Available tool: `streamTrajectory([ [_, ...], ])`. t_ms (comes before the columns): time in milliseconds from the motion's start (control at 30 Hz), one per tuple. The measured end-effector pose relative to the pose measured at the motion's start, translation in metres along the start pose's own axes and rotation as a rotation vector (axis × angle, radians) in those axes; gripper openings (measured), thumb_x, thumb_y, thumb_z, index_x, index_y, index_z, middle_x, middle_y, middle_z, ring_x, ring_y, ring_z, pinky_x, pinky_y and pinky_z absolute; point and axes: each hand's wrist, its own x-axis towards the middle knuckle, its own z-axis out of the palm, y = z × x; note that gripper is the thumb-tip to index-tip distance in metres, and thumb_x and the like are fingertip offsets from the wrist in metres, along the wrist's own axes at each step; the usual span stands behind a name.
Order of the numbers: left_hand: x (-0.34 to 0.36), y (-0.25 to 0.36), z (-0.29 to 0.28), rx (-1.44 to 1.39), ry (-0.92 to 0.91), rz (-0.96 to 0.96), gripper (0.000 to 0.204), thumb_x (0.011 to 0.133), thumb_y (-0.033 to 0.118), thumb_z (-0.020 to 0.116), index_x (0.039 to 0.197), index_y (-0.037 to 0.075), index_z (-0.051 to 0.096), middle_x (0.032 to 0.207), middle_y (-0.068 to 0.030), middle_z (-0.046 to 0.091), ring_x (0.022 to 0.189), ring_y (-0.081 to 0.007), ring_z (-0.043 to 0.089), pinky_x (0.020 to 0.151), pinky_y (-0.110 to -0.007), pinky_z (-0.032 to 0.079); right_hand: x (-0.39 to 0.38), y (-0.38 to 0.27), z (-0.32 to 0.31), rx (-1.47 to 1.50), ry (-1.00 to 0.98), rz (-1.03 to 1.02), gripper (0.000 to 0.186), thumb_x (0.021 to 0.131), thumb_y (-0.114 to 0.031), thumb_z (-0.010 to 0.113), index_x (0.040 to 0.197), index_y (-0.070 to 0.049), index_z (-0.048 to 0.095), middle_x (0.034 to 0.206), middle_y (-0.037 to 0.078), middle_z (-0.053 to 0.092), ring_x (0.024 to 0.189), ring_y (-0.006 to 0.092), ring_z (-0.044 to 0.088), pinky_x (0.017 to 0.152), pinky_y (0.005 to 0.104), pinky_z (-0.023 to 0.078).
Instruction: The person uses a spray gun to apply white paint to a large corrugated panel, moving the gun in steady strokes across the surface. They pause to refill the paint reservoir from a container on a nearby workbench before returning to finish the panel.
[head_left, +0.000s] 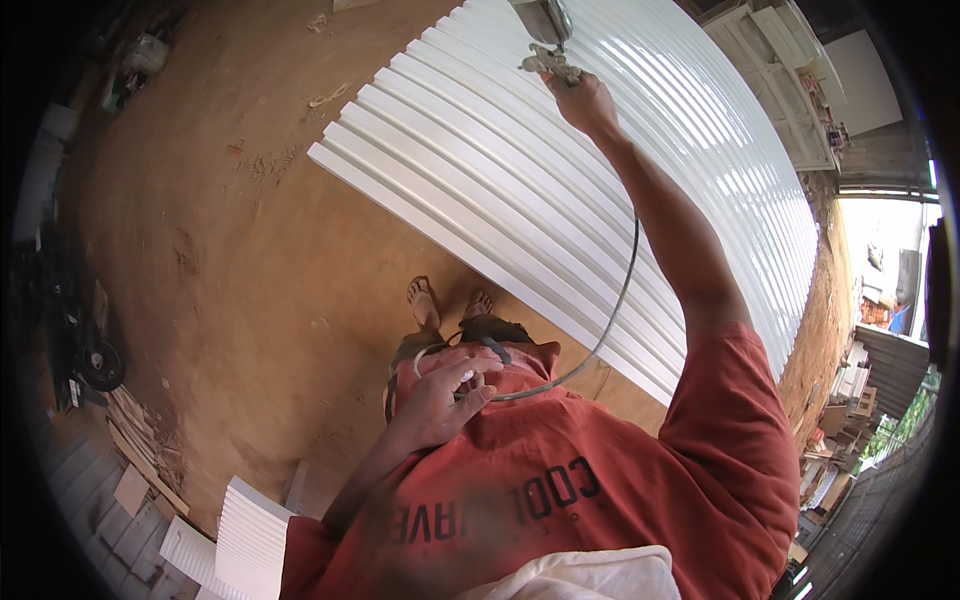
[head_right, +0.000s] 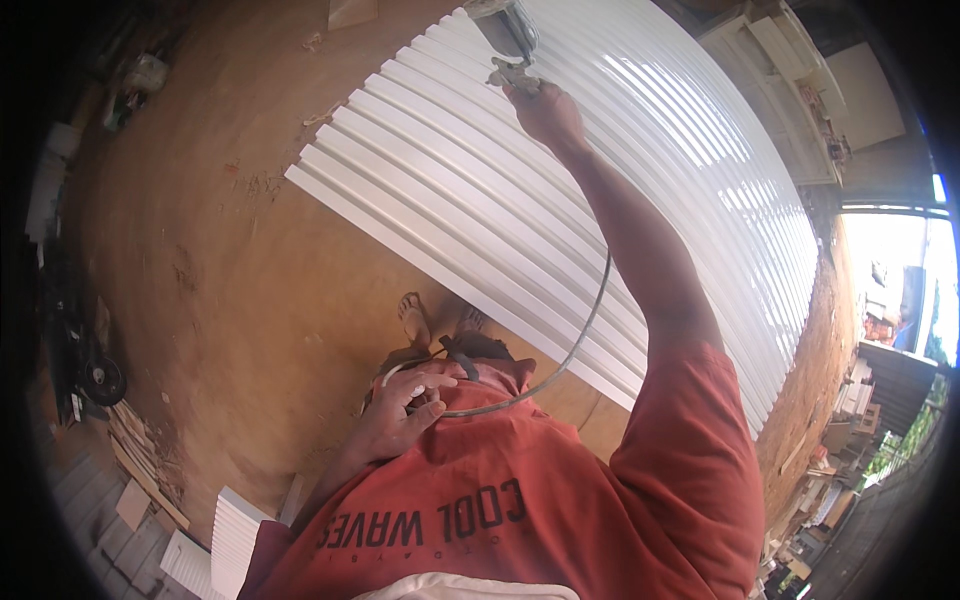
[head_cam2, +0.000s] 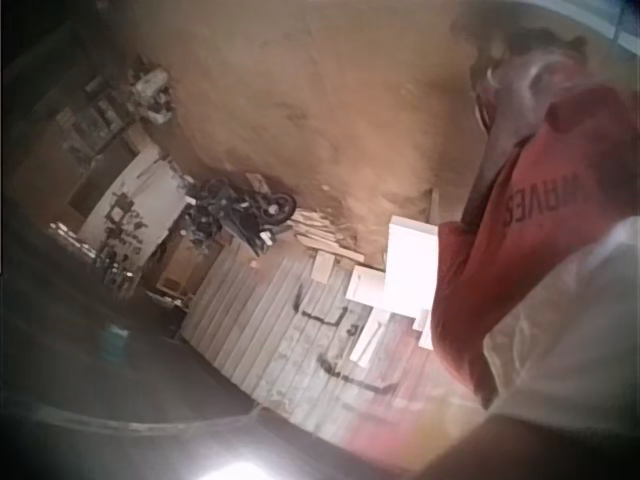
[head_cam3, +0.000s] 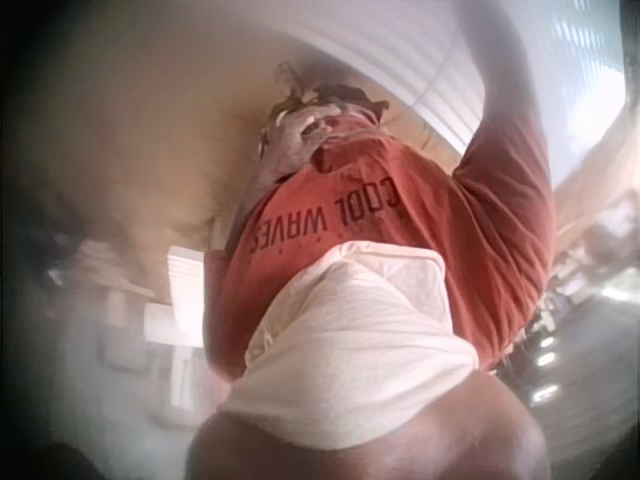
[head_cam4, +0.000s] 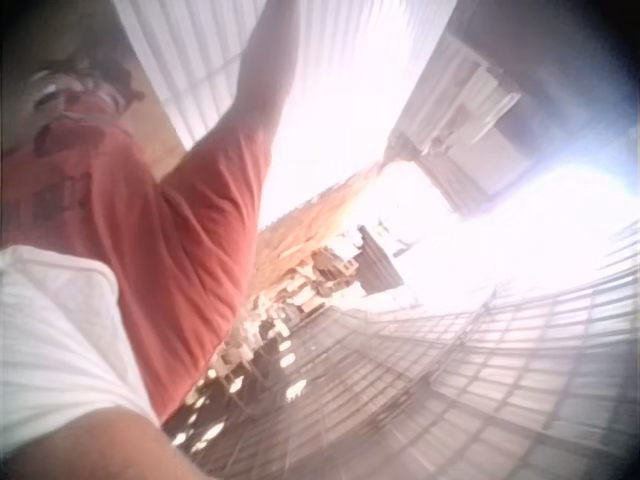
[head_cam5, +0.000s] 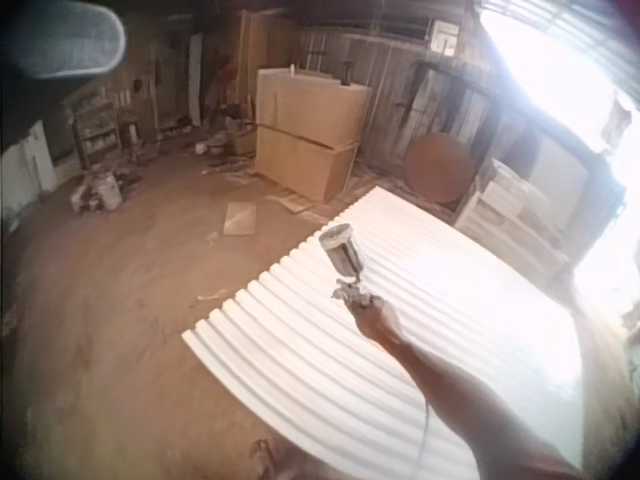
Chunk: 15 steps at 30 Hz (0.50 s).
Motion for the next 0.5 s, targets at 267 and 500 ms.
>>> streamTrajectory([
  [267, -0.012, 0.000, -0.017, 0.074, 0.052, -0.025, 0.046, 0.100, 0.039, 0.059, 0.130, 0.004, 0.060, 0.126, -0.0137, 0.063, 0.098, -0.0234, 0.062, 0.090, -0.035, 0.050, 0.029, -0.066, 0.019, 0.048, 0.038, -0.113, 0.056, 0.090, -0.057, 0.060, 0.111, -0.006, 0.071, 0.095, 0.022, 0.071, 0.093, 0.0404, 0.067, 0.082, 0.0481, 0.051],
  [500, -0.001, 0.006, -0.029, -0.005, -0.087, -0.038, 0.044, 0.100, 0.036, 0.060, 0.128, 0.002, 0.060, 0.116, -0.0134, 0.064, 0.093, -0.0226, 0.061, 0.086, -0.034, 0.050, -0.002, -0.037, 0.002, 0.017, 0.031, -0.034, 0.054, 0.090, -0.054, 0.060, 0.115, -0.007, 0.071, 0.101, 0.021, 0.072, 0.100, 0.0403, 0.067, 0.086, 0.0473, 0.051],
])
